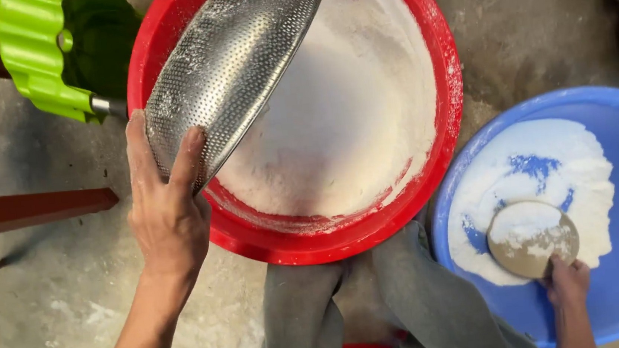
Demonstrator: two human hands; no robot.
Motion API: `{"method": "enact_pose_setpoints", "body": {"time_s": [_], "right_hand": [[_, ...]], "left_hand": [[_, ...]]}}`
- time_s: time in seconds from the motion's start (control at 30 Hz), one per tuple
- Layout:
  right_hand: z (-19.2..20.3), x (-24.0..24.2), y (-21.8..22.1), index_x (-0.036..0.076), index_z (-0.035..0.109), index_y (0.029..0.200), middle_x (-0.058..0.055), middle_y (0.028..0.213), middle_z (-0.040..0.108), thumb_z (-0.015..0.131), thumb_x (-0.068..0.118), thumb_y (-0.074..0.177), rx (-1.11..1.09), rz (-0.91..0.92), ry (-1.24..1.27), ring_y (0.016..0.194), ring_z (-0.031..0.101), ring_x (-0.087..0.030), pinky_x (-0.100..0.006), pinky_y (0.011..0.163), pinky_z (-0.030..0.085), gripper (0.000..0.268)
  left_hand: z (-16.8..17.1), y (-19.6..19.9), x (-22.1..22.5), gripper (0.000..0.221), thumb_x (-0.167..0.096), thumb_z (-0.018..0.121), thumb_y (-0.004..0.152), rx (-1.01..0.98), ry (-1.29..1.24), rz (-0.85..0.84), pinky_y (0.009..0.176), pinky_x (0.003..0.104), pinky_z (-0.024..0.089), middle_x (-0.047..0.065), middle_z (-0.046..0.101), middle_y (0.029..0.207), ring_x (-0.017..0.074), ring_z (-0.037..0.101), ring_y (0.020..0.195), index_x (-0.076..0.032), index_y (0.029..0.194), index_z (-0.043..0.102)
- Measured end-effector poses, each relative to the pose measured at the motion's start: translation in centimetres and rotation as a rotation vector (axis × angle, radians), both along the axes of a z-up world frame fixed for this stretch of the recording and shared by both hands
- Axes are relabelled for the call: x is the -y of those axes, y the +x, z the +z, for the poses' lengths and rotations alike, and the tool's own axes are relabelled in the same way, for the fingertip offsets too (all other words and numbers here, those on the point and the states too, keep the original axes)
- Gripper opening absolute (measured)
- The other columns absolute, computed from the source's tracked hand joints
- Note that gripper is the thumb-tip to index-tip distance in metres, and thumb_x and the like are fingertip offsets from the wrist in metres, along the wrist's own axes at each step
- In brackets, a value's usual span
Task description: The person sits on a low stool sifting white powder. They scoop powder from a blue basin using a plate, pour it into a mesh sieve held over a red basin, rub the powder through the mesh by hand, and repeat the cycle, occasionally emptying the sieve.
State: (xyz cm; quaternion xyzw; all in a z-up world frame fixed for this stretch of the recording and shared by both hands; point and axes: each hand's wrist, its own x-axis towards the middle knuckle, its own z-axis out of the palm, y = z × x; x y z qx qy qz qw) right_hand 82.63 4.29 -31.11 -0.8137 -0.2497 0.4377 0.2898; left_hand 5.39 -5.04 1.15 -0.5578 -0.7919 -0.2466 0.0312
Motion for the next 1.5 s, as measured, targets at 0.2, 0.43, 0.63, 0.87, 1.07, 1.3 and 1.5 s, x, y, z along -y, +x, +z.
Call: {"method": "enact_pose_setpoints", "body": {"time_s": [0.2, 0.43, 0.63, 0.87, 1.07, 1.3, 1.5], "right_hand": [[7.4, 0.9, 1.1, -0.005, 0.053, 0.107, -0.018, 0.094, 0.06, 0.059, 0.011, 0.107, 0.862, 0.64, 0.605, 0.081, 0.058, -0.027, -0.04, 0.077, 0.051, 0.017], [21.6, -7.1, -11.0, -0.006, 0.06, 0.112, -0.018, 0.1, 0.069, 0.056, 0.006, 0.11, 1.083, 0.726, 0.642, 0.087, 0.068, -0.032, -0.039, 0.076, 0.053, 0.012], [28.8, -14.1, -33.2, -0.004, 0.054, 0.123, -0.011, 0.116, 0.054, 0.064, 0.001, 0.11, 0.418, 0.761, 0.93, 0.108, 0.056, -0.018, -0.029, 0.098, 0.048, 0.017], [24.9, -20.4, -45.4, 0.0, 0.052, 0.137, -0.014, 0.128, 0.058, 0.063, 0.016, 0.108, 0.215, 0.882, 0.823, 0.121, 0.058, -0.025, -0.037, 0.107, 0.046, 0.034], [8.5, -36.9, -24.5, -0.023, 0.011, 0.153, -0.051, 0.15, 0.023, 0.079, 0.026, 0.097, 0.901, 0.739, 0.521, 0.146, 0.022, -0.058, -0.056, 0.123, 0.023, 0.101], [-3.4, -48.7, -13.5, -0.007, 0.037, 0.13, -0.032, 0.116, 0.067, 0.077, 0.028, 0.087, 1.03, 0.498, -0.133, 0.104, 0.065, -0.047, -0.058, 0.085, 0.052, 0.068], [-3.4, -50.6, -6.9, 0.002, 0.057, 0.135, -0.013, 0.133, 0.069, 0.063, 0.034, 0.106, 0.03, 0.454, -0.05, 0.121, 0.071, -0.023, -0.038, 0.099, 0.056, 0.043]], "left_hand": [[-5.1, -1.9, -1.2, 0.087, 0.008, 0.066, 0.094, -0.187, -0.257, 0.017, 0.098, 0.048, 0.062, 0.023, 0.021, 0.171, 0.0491, 0.036, 0.153, -0.038, 0.163, 0.039], [3.1, -3.3, -8.2, 0.077, -0.014, 0.065, 0.102, 0.006, -0.273, 0.243, 0.094, 0.065, 0.053, 0.03, 0.025, 0.167, 0.0596, 0.036, 0.145, -0.019, 0.169, 0.028], [-1.6, 9.6, -15.1, 0.073, -0.045, 0.071, 0.098, 0.327, -0.014, -0.279, 0.121, 0.049, 0.035, 0.029, 0.051, 0.15, 0.0411, 0.046, 0.144, 0.007, 0.145, 0.049], [-6.6, 5.1, -17.6, 0.047, -0.023, 0.06, 0.101, 1.327, -0.073, -0.133, 0.098, 0.033, 0.053, 0.012, 0.068, 0.13, 0.0196, 0.063, 0.112, -0.012, 0.146, 0.056], [-2.5, -5.5, -13.0, 0.04, -0.011, 0.058, 0.107, 0.501, -0.076, -0.056, 0.1, 0.047, 0.05, 0.022, 0.066, 0.131, 0.0379, 0.066, 0.119, -0.003, 0.146, 0.053], [-1.5, -6.2, -14.1, 0.023, -0.014, 0.048, 0.112, 0.462, -0.314, 0.167, 0.053, 0.049, 0.053, 0.025, 0.07, 0.085, 0.0374, 0.069, 0.064, -0.003, 0.131, 0.056], [-8.9, -5.3, -14.0, 0.02, -0.007, 0.054, 0.108, 0.265, 0.087, -0.076, 0.056, 0.047, 0.052, 0.026, 0.07, 0.086, 0.0363, 0.07, 0.069, 0.001, 0.127, 0.057]]}}
